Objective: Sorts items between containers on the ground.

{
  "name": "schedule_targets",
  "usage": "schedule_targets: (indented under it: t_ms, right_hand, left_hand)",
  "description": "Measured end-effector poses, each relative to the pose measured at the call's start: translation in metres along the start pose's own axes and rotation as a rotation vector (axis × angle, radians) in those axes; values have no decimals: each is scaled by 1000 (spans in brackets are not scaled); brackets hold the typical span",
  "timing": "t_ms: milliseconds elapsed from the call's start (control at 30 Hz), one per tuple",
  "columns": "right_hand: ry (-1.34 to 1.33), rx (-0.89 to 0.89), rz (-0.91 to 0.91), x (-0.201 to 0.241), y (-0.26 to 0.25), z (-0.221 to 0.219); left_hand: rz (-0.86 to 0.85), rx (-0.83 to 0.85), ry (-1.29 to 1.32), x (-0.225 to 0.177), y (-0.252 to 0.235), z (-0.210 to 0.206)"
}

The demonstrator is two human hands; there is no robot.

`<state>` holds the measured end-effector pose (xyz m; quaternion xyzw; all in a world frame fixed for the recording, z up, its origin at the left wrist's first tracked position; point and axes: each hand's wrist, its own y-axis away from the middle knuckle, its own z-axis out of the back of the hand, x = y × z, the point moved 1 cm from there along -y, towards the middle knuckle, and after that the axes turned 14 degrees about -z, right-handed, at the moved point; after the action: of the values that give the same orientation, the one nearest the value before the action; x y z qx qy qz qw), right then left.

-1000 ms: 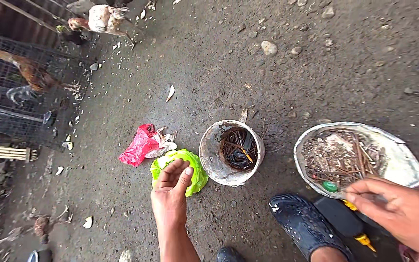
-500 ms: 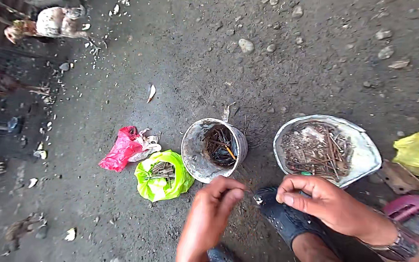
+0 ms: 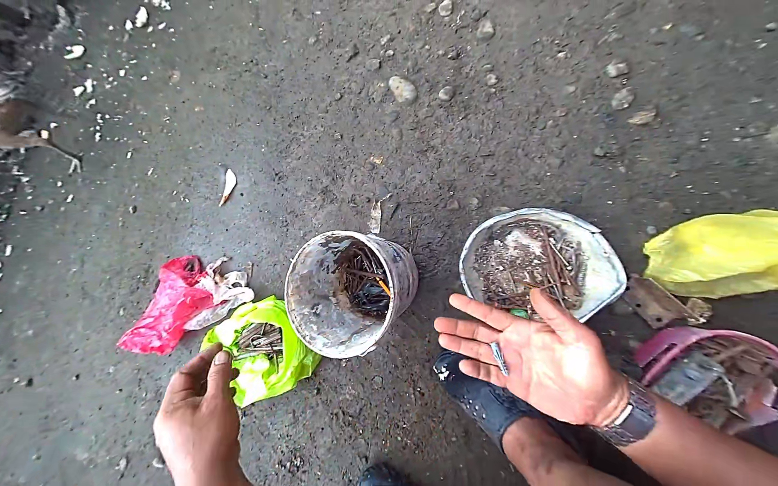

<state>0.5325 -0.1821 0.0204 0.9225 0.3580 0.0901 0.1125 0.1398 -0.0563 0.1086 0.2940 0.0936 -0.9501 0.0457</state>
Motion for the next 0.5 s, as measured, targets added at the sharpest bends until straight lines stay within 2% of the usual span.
schedule_targets:
  t_ms: [67, 133, 200, 267, 367, 500]
  right_hand:
    - [129, -68, 32, 2, 0, 3]
    - [236, -193, 84, 9, 5, 7]
    - [265, -270, 127, 14, 9, 7]
    - [253, -268, 143, 18, 15, 5]
    - [255, -231, 200, 16, 18, -3]
    - [530, -171, 434, 17, -11, -47]
  left_hand:
    - [-211, 47, 240, -48, 7, -13]
    - [-351, 155, 413, -85, 18, -27]
    - [-385, 235, 497, -113, 34, -37]
    - [-397, 351, 580, -135, 53, -50]
    - [-436, 462, 636, -149, 73, -65]
    - [-461, 424, 634, -146, 66, -61]
